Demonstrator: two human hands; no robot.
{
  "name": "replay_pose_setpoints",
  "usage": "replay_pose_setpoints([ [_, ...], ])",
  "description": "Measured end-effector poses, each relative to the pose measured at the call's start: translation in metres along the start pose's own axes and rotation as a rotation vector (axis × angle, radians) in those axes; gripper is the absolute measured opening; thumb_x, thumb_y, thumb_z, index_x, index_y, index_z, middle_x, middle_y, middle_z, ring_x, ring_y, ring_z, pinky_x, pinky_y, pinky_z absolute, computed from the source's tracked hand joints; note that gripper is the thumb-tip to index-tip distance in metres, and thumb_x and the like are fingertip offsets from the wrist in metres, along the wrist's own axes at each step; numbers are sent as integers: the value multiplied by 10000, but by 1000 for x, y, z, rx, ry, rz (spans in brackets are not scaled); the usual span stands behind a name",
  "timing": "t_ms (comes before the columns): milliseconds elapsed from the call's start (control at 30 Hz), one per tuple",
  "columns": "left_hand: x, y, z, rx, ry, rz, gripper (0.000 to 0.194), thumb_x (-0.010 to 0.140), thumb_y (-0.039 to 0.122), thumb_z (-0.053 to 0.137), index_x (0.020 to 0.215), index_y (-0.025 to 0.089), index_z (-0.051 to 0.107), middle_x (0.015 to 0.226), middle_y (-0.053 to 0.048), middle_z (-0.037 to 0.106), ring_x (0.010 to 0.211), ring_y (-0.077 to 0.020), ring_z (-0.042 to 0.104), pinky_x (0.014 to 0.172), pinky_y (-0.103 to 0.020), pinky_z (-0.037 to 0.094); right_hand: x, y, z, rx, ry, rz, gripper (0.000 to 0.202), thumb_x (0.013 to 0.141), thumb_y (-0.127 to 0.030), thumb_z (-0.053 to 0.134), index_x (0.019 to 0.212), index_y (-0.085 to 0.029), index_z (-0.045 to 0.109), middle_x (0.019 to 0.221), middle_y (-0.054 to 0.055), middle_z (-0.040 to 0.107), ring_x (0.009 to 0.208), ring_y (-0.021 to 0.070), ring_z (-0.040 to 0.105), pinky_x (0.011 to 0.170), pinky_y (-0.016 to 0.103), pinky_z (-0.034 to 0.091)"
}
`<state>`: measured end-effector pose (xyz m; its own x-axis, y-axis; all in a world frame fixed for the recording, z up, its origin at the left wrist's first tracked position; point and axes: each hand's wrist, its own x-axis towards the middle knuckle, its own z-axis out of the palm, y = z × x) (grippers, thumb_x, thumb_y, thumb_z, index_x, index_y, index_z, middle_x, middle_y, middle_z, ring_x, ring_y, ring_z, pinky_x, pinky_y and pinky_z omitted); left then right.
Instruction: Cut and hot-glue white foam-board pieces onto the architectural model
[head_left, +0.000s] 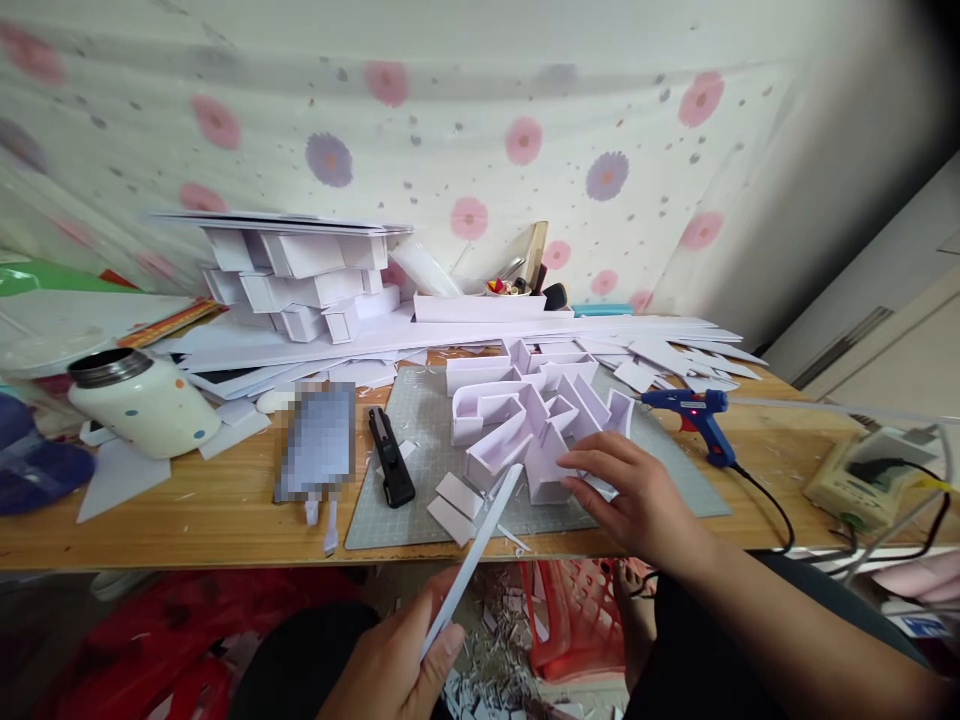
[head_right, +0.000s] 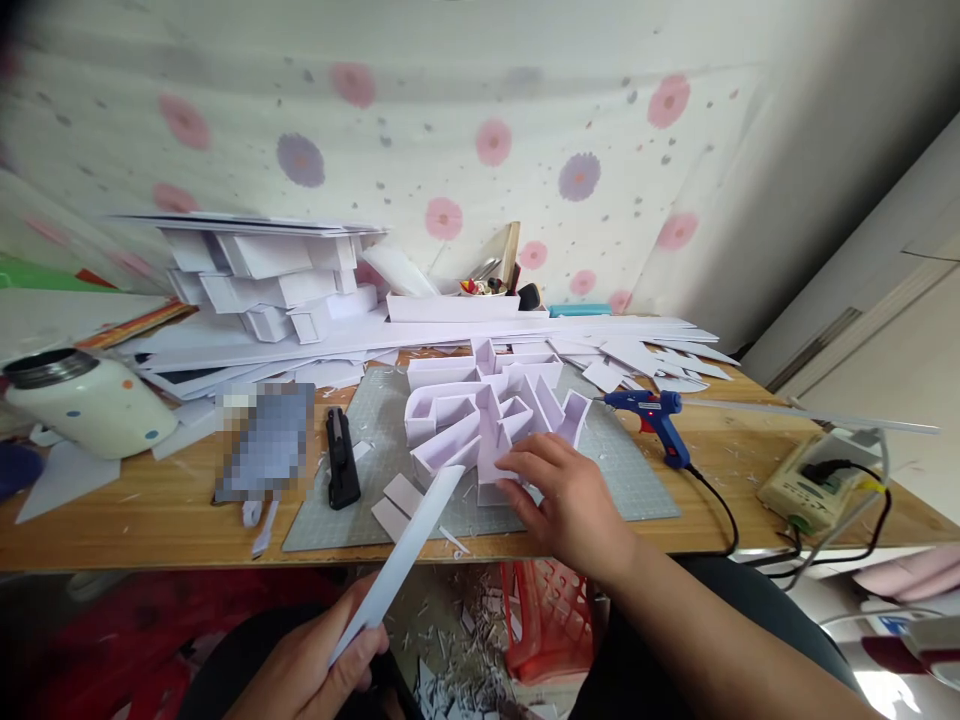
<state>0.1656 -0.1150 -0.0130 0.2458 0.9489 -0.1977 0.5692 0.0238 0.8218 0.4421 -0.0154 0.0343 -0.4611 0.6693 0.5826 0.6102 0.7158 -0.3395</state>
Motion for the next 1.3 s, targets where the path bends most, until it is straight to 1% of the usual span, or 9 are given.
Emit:
replay_pose_setpoints([
  [133,8,9,4,-29,74,-19,470,894,493,424,1290,280,559,768,-45,691,673,-228,628,687,-281,482,0,-3,3,-15,-18,-51,122,891,-158,587,1000,-183,639,890,66,655,785,193,569,706,345,481],
  [267,14,15,9,-12,67,-54,541,906,516,362,1335,228,522,772,-58,688,656,-228,618,694,-297,477,-6,-23,12,-39,16,-181,300,893,-129,555,1191,-162,556,833,56,650,705,187,529,637,328,449],
  [367,16,19,15,10,39,-71,584,913,507,333,1352,158,496,742,-66,676,651,-231,607,702,-312,468,-9,-44,23,-55,-161,-327,360,928,-194,511,1287,-160,503,800,43,652,644,188,523,564,315,420],
  [533,16,29,20,-20,51,-135,597,921,488,353,1411,150,406,725,-49,646,653,-218,585,684,-307,459,-6,-57,34,-20,-321,-270,299,973,-257,459,1243,-165,549,927,62,671,767,195,590,630,302,465],
  [700,7,50,-2,-83,-193,-63,627,882,477,497,1444,237,361,889,-61,646,804,-224,590,777,-318,466,-6,-52,32,42,-285,-193,281,968,-217,452,1201,-135,583,939,81,679,818,206,623,697,306,509],
  [867,-6,56,-12,-378,-393,-96,850,865,585,481,1525,225,85,860,-52,611,801,-208,583,760,-306,477,-7,-51,32,84,-184,-139,270,937,-195,494,1174,-128,602,926,75,689,785,209,644,685,316,533],
  [967,-6,52,0,-569,-331,-136,901,811,659,485,1510,211,138,832,-47,581,653,-172,554,597,-270,463,-8,-51,32,96,-164,-134,270,938,-192,486,1175,-131,602,929,79,690,801,208,653,699,315,538],
  [1067,1,52,17,-696,-141,-222,790,824,612,457,1471,207,251,885,-59,547,552,-128,483,462,-243,422,-9,-50,34,92,-153,-127,266,937,-183,481,1167,-122,599,929,90,690,793,203,658,690,306,541],
  [1300,8,52,37,-642,-1,-249,691,854,502,481,1449,186,324,896,-61,515,569,-122,468,435,-234,420,-17,-48,40,13,-179,-112,289,919,-158,487,1186,-97,579,940,102,692,796,204,665,694,306,550],
])
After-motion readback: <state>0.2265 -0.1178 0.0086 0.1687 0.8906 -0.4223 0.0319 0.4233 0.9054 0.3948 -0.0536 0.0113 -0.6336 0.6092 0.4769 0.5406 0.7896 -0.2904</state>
